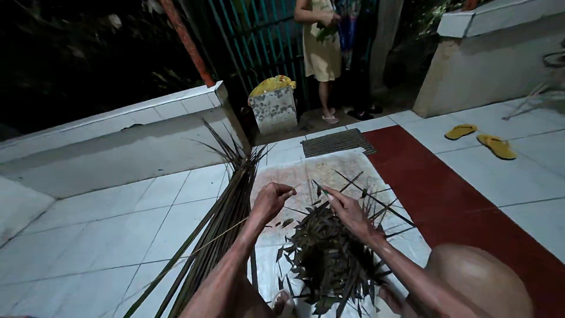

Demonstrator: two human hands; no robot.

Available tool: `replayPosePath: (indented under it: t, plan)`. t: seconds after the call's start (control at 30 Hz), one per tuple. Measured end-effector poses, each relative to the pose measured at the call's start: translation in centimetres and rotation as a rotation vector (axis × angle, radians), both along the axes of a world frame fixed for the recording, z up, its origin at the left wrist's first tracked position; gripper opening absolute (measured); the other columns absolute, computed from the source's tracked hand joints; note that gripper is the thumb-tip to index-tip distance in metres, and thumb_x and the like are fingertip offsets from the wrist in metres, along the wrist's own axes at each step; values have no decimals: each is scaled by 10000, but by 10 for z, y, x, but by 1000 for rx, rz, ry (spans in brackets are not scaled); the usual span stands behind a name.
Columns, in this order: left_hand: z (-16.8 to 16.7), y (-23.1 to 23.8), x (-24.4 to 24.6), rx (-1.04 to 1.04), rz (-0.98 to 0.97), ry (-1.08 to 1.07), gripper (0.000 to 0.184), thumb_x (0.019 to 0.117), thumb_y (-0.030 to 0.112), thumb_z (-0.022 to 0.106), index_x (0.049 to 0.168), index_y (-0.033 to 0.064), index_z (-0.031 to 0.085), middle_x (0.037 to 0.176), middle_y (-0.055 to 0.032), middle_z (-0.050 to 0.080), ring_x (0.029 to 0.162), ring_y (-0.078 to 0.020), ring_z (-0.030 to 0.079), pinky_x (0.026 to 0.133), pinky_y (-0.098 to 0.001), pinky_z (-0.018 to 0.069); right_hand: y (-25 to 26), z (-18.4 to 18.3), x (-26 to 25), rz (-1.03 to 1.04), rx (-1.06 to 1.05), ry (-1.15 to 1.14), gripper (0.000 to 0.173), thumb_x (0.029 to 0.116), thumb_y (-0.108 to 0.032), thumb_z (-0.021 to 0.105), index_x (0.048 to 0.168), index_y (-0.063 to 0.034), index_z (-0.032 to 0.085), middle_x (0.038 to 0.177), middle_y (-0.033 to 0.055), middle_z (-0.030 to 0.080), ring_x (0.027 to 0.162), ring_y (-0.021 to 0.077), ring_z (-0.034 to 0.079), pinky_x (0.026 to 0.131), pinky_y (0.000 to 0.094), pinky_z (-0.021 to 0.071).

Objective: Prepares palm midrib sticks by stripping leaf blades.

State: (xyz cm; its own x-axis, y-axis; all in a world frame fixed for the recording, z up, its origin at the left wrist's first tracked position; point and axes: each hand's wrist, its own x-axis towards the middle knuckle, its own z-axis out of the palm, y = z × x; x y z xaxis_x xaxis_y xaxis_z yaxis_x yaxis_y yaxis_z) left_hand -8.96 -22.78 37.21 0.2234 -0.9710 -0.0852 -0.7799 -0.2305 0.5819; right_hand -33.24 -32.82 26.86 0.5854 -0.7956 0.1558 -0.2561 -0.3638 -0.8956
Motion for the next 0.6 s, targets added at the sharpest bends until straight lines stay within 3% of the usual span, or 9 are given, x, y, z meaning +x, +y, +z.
replayPosePath:
  t: [0.07,0.2,0.47,0.6]
  plan:
    - [-2,-5,-6,5,-6,-55,254,1048,358,590,1155,226,778,1030,20,754,926,-120,691,898,-417,551,5,8,7,22,-15,-55,429,1105,-350,400,1476,-233,580,898,56,682,717,150,616,698,364,543]
    - [0,-8,-15,-10,-21,-95,269,1055,355,573,1193,238,773,1095,16,758,1025,-132,696,970,-436,536,6,16,22,75,-21,-132,433,1100,-346,422,1487,-221,569,842,32,649,666,122,577,650,324,524]
    - [-1,-16,-23,-9,-50,-90,258,1058,345,571,1197,257,770,1068,42,759,959,-94,693,921,-383,545,1,15,24,57,24,-133,425,1092,-377,443,1471,-252,585,834,22,649,657,126,574,643,334,520]
    - [-3,-14,-25,-3,-43,-93,251,1051,331,585,1201,255,772,1110,38,762,1020,-113,704,969,-414,549,3,14,22,49,33,-118,413,1090,-360,446,1468,-280,588,847,26,658,670,135,587,653,351,531]
